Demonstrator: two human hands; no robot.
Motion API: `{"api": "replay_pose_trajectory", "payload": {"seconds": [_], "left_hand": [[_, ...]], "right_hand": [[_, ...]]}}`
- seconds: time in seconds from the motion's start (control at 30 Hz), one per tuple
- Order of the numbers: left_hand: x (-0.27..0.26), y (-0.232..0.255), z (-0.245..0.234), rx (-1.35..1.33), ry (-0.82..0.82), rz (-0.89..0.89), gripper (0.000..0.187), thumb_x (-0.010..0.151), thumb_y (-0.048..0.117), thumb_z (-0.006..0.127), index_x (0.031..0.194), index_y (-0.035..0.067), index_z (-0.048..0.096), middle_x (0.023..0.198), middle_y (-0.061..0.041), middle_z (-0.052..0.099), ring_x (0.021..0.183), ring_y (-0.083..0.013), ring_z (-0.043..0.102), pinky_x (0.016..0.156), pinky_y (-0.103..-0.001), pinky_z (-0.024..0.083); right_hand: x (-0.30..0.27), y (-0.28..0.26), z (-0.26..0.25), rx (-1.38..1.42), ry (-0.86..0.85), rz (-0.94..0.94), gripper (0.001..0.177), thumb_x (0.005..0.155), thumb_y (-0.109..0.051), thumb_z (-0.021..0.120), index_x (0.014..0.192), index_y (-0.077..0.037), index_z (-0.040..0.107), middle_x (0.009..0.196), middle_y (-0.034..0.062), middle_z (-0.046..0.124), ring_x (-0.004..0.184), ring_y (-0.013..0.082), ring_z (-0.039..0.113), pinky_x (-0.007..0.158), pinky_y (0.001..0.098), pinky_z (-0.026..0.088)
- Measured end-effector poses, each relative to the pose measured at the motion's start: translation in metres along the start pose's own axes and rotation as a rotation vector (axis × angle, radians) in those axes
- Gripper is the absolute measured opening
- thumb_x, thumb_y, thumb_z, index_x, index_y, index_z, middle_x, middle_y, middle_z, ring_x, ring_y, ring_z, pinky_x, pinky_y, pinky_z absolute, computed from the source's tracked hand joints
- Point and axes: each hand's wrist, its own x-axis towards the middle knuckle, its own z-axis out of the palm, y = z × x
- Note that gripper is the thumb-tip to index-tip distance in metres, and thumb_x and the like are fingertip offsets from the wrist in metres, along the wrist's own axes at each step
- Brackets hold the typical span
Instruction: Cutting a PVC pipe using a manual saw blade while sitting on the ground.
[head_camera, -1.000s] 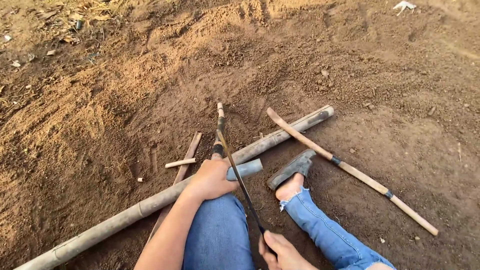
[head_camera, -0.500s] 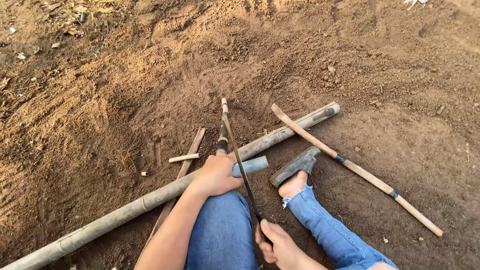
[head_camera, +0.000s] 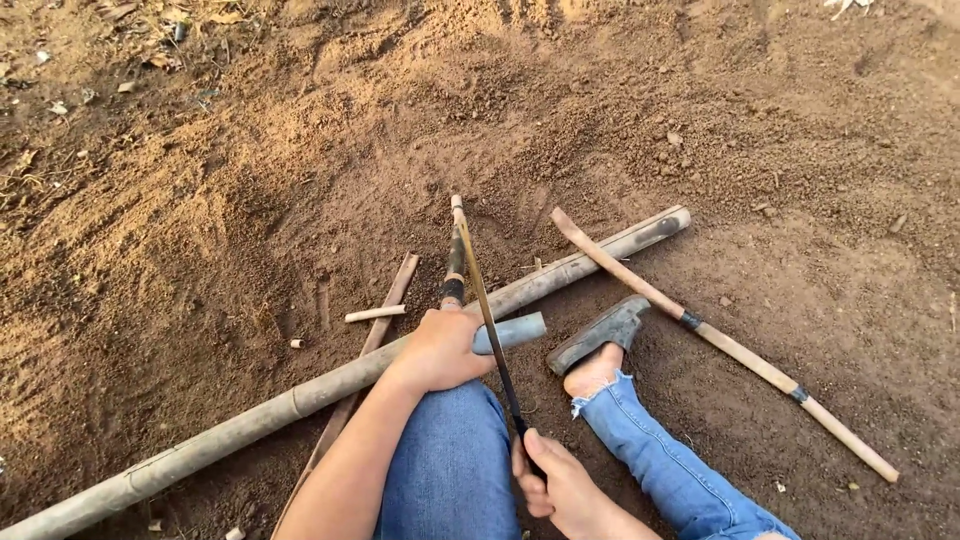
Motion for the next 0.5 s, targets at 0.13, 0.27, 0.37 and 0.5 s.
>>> {"api": "replay_pose_trajectory", "payload": {"seconds": [0.13, 0.27, 0.37, 0.5], "left_hand": [[-0.003, -0.006, 0.0, 0.038, -0.016, -0.02, 0.027, 0.076, 0.032, 0.078, 0.094, 0.012, 0.078, 0.099, -0.016, 0.078, 0.094, -0.0369, 0.07, 0.088, -0.044, 0.058], [-0.009, -0.004, -0.009, 0.014, -0.051, -0.05, 0.028, 0.077, 0.029, 0.077, 0.095, 0.009, 0.08, 0.103, -0.021, 0.074, 0.087, -0.0372, 0.071, 0.084, -0.044, 0.06], [-0.005, -0.001, -0.007, 0.006, -0.048, -0.043, 0.027, 0.077, 0.029, 0.077, 0.095, 0.009, 0.079, 0.098, -0.018, 0.077, 0.09, -0.0369, 0.071, 0.086, -0.044, 0.06], [-0.004, 0.01, -0.01, 0.019, -0.067, -0.06, 0.034, 0.081, 0.036, 0.077, 0.101, 0.008, 0.079, 0.098, -0.017, 0.078, 0.091, -0.0363, 0.072, 0.089, -0.045, 0.06]], "right_hand": [[-0.003, 0.006, -0.022, -0.007, -0.014, 0.005, 0.054, 0.111, -0.054, 0.046, 0.095, -0.005, 0.061, 0.058, -0.0026, 0.038, 0.041, 0.008, 0.022, 0.042, 0.0264, 0.018], [-0.003, 0.047, -0.069, -0.059, -0.087, 0.072, 0.056, 0.109, -0.055, 0.046, 0.098, -0.002, 0.062, 0.058, 0.0013, 0.039, 0.043, 0.0109, 0.028, 0.044, 0.0285, 0.021], [-0.004, 0.029, -0.048, -0.066, -0.098, 0.038, 0.055, 0.111, -0.052, 0.042, 0.098, -0.003, 0.064, 0.057, -0.0005, 0.041, 0.042, 0.0102, 0.029, 0.042, 0.0284, 0.02], [0.001, -0.005, -0.004, 0.032, -0.028, 0.001, 0.054, 0.111, -0.054, 0.045, 0.098, -0.004, 0.06, 0.059, -0.0019, 0.039, 0.042, 0.0088, 0.024, 0.042, 0.0263, 0.02]]}}
